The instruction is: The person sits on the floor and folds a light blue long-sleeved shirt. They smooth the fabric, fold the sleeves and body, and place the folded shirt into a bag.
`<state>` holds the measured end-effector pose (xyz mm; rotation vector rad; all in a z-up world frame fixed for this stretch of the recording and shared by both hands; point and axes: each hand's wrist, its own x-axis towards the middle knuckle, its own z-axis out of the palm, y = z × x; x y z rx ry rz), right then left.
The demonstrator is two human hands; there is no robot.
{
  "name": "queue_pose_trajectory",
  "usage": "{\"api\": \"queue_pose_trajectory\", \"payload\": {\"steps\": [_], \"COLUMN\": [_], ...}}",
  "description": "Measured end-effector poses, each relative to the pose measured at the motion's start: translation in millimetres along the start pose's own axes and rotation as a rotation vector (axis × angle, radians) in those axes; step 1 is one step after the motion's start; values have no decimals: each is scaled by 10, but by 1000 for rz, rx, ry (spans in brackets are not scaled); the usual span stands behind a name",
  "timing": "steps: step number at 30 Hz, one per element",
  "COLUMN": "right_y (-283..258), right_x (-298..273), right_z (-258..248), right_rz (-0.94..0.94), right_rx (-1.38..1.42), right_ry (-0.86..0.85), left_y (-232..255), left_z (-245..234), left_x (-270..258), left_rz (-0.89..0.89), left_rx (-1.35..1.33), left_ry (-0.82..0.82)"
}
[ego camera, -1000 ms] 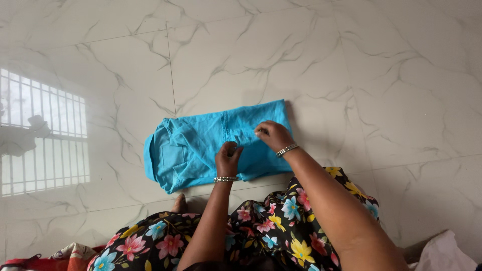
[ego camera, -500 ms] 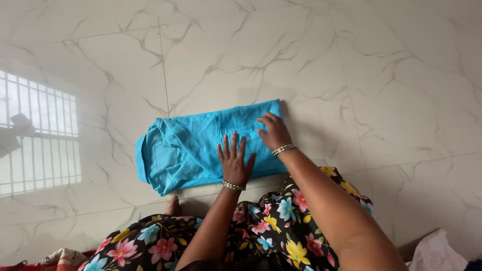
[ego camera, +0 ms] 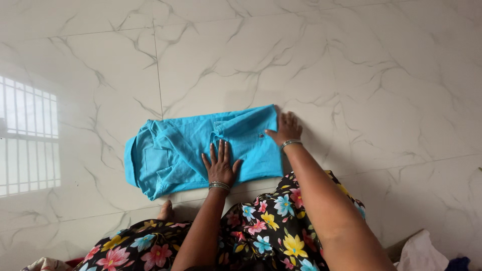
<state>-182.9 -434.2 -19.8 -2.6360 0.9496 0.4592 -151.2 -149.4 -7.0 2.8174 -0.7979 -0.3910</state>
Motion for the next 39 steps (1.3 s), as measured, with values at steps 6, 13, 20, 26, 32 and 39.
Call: {"api": "queue_pose_trajectory", "payload": {"steps": [6,13,20,26,32,39], "right_y": [119,117,410,-144,-1109,-1010], "right_x": [91,117,-214,-654,-1387,-1261], "right_z": [-100,-47,-1049,-1378,-1380,-1274], "right_rz": [177,-117,10,-153,-491,-612], "right_rx": [330,916,795,888,1014,1175], "right_ry": [-222,-333,-86,-113,-294,-334], "left_y": [10,18,461,535,430,91], "left_z": [-22,58,189,278,748,1090], "left_x": [-14,46,-197,-292,-98,-111], "left_rz": [0,32,244,264,60,-420], "left_rx": [-14,-111,-218,-130,-1709,-2633], "left_ry": [-20,-18,-28,17,-82,7]}}
